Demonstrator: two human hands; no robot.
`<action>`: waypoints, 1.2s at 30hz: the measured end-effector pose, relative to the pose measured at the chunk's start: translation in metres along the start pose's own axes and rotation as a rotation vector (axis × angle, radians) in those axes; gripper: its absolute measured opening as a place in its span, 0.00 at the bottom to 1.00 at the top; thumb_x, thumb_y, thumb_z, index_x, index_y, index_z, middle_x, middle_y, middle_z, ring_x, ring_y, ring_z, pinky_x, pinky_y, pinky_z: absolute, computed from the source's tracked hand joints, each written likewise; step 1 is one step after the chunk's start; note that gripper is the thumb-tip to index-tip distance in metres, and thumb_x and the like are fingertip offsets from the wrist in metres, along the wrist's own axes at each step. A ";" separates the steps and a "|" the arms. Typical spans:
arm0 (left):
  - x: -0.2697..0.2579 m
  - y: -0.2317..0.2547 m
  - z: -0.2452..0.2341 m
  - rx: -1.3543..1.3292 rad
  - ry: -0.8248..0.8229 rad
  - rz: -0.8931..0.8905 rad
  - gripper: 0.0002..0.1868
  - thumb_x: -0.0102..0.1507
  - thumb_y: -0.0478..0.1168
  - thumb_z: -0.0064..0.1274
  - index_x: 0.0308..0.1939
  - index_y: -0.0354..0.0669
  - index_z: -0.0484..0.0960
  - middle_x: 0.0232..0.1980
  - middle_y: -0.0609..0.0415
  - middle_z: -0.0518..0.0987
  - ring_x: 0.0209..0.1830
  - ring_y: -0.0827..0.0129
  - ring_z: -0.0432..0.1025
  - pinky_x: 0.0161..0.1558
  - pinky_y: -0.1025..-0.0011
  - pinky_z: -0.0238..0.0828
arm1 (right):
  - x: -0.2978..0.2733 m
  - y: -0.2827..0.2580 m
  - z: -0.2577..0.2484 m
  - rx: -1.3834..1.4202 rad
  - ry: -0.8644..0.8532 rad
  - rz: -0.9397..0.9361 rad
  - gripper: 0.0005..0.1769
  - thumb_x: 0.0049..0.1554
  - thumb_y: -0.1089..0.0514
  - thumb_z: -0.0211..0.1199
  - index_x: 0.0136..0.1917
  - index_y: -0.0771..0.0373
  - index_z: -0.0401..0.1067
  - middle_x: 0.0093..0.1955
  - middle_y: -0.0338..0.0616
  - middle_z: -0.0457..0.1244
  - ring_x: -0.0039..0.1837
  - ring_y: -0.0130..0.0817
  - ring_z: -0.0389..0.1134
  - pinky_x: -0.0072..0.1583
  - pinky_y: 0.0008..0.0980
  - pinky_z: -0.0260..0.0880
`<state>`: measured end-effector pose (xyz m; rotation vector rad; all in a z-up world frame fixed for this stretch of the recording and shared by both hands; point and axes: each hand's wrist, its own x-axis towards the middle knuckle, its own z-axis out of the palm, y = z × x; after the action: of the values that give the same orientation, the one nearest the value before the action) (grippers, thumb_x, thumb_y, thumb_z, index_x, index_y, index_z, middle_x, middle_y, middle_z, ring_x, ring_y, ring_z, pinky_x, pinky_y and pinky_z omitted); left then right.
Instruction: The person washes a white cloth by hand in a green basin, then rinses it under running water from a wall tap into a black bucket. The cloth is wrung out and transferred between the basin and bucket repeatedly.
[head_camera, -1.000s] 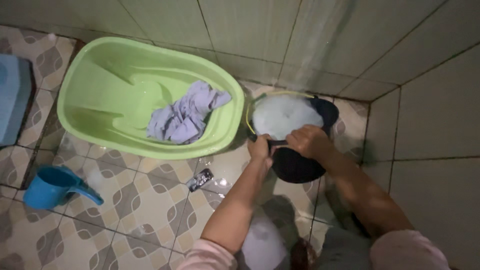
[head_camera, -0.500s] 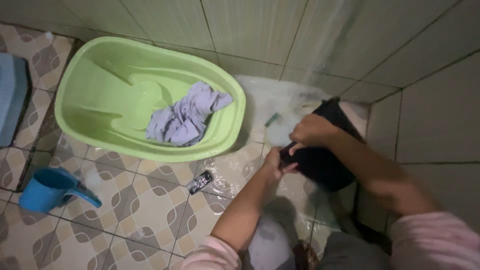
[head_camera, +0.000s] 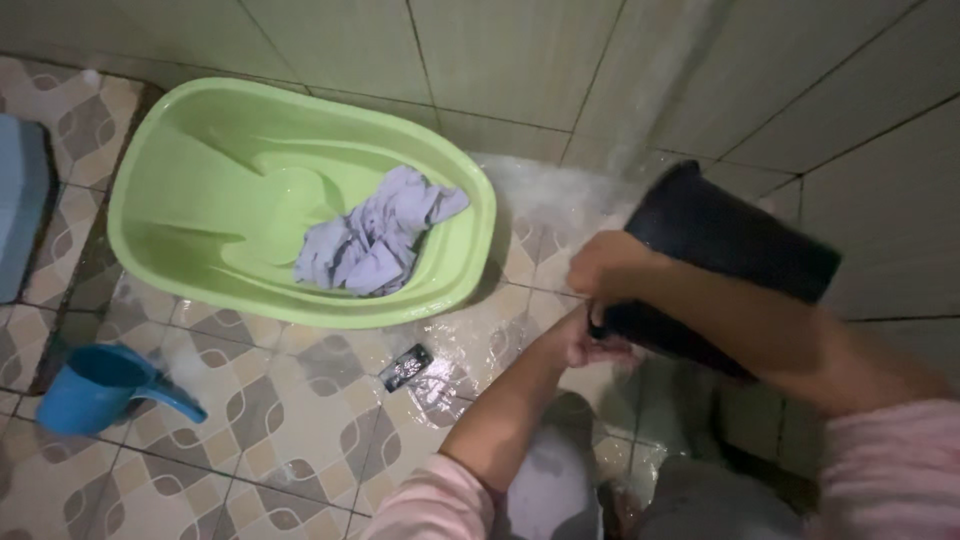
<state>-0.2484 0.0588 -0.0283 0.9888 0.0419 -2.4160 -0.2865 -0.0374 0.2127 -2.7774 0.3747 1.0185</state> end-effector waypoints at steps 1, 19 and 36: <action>0.000 0.006 -0.006 -0.075 0.027 0.092 0.34 0.62 0.54 0.48 0.67 0.38 0.67 0.56 0.40 0.77 0.57 0.36 0.73 0.54 0.42 0.78 | -0.003 -0.002 0.005 0.048 0.032 -0.003 0.21 0.43 0.40 0.73 0.43 0.56 0.81 0.43 0.48 0.70 0.50 0.51 0.72 0.50 0.48 0.72; -0.093 0.066 -0.038 0.952 0.971 1.334 0.49 0.55 0.29 0.58 0.77 0.34 0.52 0.63 0.25 0.74 0.62 0.36 0.70 0.63 0.54 0.65 | 0.063 -0.045 0.173 0.080 0.766 0.311 0.12 0.49 0.54 0.63 0.48 0.55 0.75 0.41 0.42 0.67 0.47 0.42 0.71 0.48 0.43 0.70; -0.111 0.107 -0.214 -0.401 0.627 1.189 0.22 0.64 0.30 0.51 0.61 0.28 0.70 0.41 0.44 0.80 0.35 0.61 0.74 0.35 0.67 0.75 | 0.306 -0.023 -0.026 0.272 0.942 0.475 0.37 0.42 0.67 0.64 0.64 0.41 0.70 0.72 0.59 0.56 0.62 0.65 0.64 0.56 0.56 0.67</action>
<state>0.0069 0.0642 -0.0946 1.0855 0.1144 -0.9405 -0.0382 -0.0756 0.0340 -2.7565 1.2045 -0.3726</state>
